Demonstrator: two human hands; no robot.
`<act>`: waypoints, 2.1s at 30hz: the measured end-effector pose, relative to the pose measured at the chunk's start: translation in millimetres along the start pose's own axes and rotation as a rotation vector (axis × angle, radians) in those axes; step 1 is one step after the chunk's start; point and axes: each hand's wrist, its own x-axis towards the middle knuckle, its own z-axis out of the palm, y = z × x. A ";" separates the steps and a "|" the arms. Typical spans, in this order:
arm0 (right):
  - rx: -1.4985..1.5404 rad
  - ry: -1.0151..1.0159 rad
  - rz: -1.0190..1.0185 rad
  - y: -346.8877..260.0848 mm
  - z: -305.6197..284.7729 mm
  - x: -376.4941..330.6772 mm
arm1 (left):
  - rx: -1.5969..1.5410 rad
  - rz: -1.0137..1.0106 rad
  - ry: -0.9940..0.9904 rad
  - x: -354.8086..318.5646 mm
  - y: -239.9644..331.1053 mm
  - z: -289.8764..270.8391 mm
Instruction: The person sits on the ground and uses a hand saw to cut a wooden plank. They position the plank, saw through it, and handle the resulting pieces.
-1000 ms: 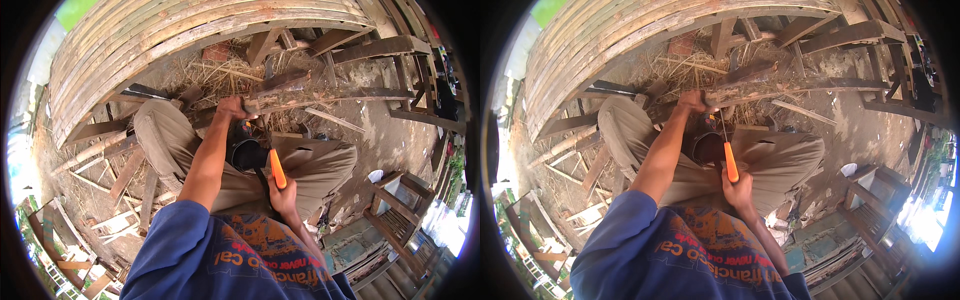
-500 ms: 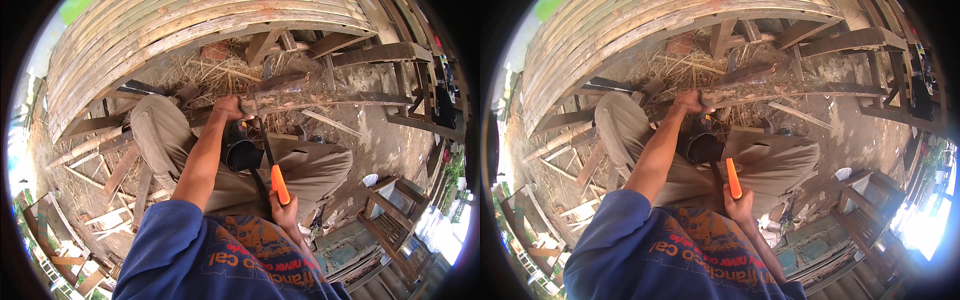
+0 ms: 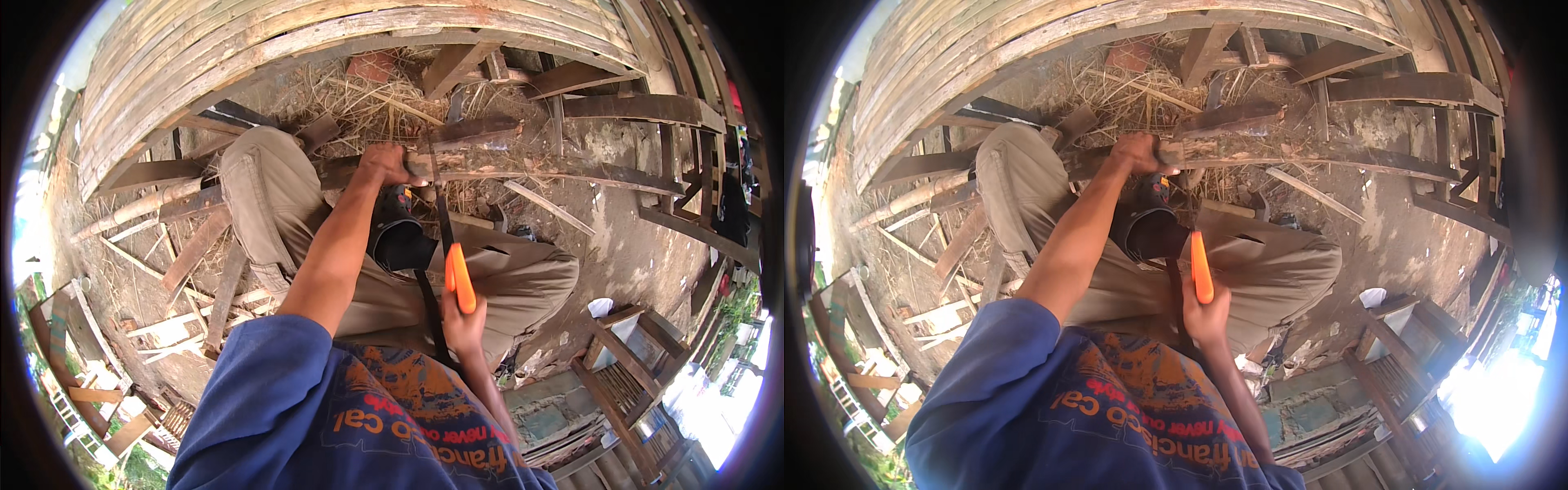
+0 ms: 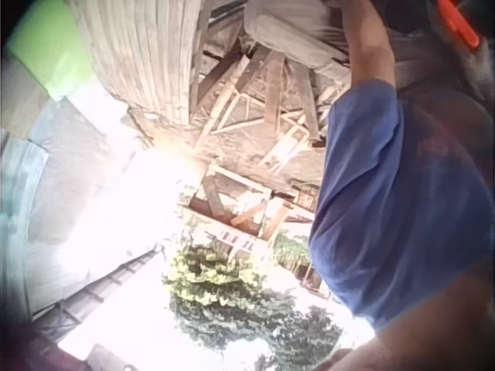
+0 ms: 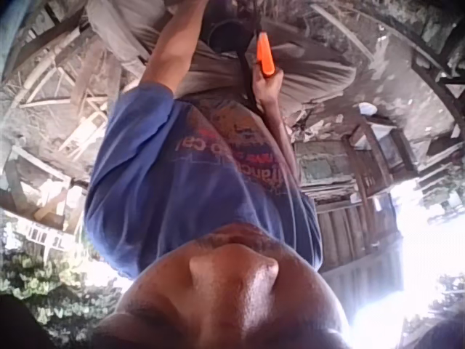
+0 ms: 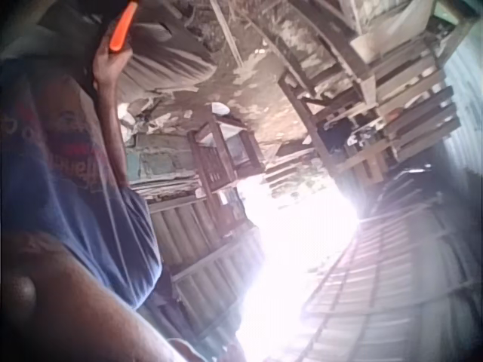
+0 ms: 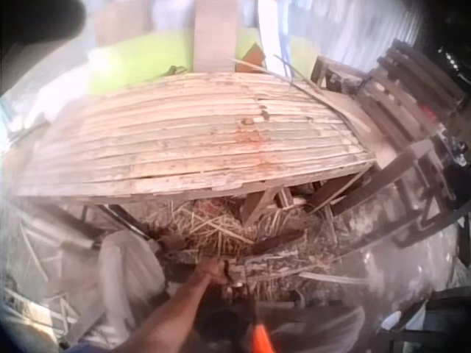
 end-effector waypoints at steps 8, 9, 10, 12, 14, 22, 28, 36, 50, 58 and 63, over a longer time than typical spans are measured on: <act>-0.025 0.023 -0.071 1.6 9.2 12.1 | -0.026 0.005 0.090 -2.1 -2.1 -6.6; 0.030 0.000 0.064 -10.0 -5.7 -19.5 | -0.029 0.007 0.080 0.8 -3.5 1.6; 0.092 -0.019 0.199 -23.4 -14.5 -38.1 | -0.024 0.011 0.071 -1.9 -3.0 5.0; 0.054 -0.023 0.148 -7.6 -0.4 -13.1 | -0.018 0.021 0.010 -1.9 1.0 6.0; 0.045 0.039 0.077 2.9 32.1 59.4 | 0.000 0.003 0.071 -3.1 3.1 2.6; 0.046 -0.048 0.115 -15.5 -8.3 -19.8 | -0.032 0.055 0.116 -3.4 0.2 -0.2; 0.290 -0.003 0.192 9.3 43.9 119.1 | -0.023 0.020 0.111 -5.8 7.0 3.2; 0.016 -0.089 0.198 -31.2 -24.8 -32.7 | -0.066 0.057 0.058 1.6 -5.2 2.4; 0.072 -0.044 0.135 -32.8 -17.1 -30.6 | -0.047 0.003 -0.026 -2.2 -3.5 -2.5; 0.003 -0.022 -0.109 -10.1 31.2 67.7 | -0.159 0.021 0.028 7.7 -15.5 13.2; -0.018 -0.070 0.163 -44.7 -27.8 -29.5 | -0.072 -0.017 -0.043 3.2 -0.5 -11.1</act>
